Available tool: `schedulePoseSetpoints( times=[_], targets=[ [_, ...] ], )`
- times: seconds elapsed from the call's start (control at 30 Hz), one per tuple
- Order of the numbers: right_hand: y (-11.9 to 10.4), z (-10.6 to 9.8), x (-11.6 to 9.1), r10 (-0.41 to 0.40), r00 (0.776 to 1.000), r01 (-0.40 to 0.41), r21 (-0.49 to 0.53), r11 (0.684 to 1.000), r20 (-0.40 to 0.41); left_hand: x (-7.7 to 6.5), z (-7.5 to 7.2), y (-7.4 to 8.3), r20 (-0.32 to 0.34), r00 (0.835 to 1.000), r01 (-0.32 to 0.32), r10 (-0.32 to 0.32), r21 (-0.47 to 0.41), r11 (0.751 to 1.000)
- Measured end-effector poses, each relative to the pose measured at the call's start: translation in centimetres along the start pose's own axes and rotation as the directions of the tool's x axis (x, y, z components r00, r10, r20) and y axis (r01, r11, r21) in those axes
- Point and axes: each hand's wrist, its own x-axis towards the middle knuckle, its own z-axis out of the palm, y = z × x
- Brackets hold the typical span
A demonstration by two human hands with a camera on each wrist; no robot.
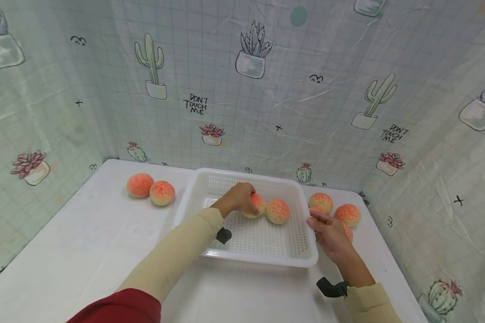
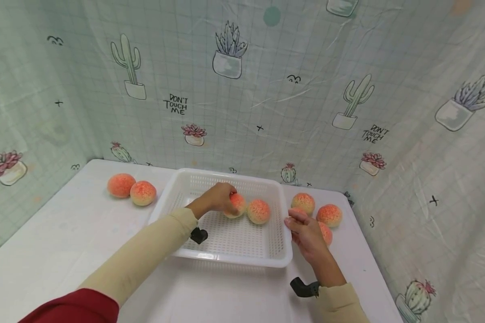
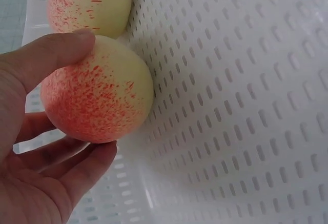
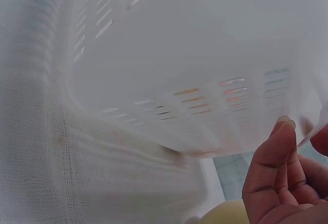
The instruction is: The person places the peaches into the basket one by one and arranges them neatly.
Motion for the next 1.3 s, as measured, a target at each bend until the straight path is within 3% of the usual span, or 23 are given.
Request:
schedulePoseSetpoints(
  times=[0.27, 0.5, 0.7, 1.0, 1.3],
  targets=[
    [0.3, 0.2, -0.2, 0.024, 1.0, -0.024, -0.027, 0.999, 0.004, -0.8, -0.8, 0.0, -0.014, 0.999, -0.029, 0.03, 0.022, 0.999],
    [0.1, 0.0, -0.5, 0.021, 1.0, -0.021, -0.025, 0.999, -0.007, -1.5, -3.8, 0.2, -0.042, 0.993, -0.114, 0.113, -0.011, 0.993],
    [0.3, 0.0, -0.5, 0.026, 1.0, -0.026, -0.007, 1.0, -0.003, -3.1, -6.4, -0.4, -0.048, 0.995, -0.096, 0.093, -0.086, 0.992],
    [0.0, -0.1, -0.4, 0.027, 1.0, -0.027, -0.028, 0.999, 0.009, -5.2, -9.4, -3.2, -0.115, 0.991, -0.08, 0.067, -0.109, 0.991],
    [-0.2, 0.0, -0.2, 0.029, 0.999, -0.028, -0.021, 0.999, 0.017, -8.0, -11.5, -7.4, -0.181, 0.983, -0.048, 0.019, -0.159, 0.986]
  ],
)
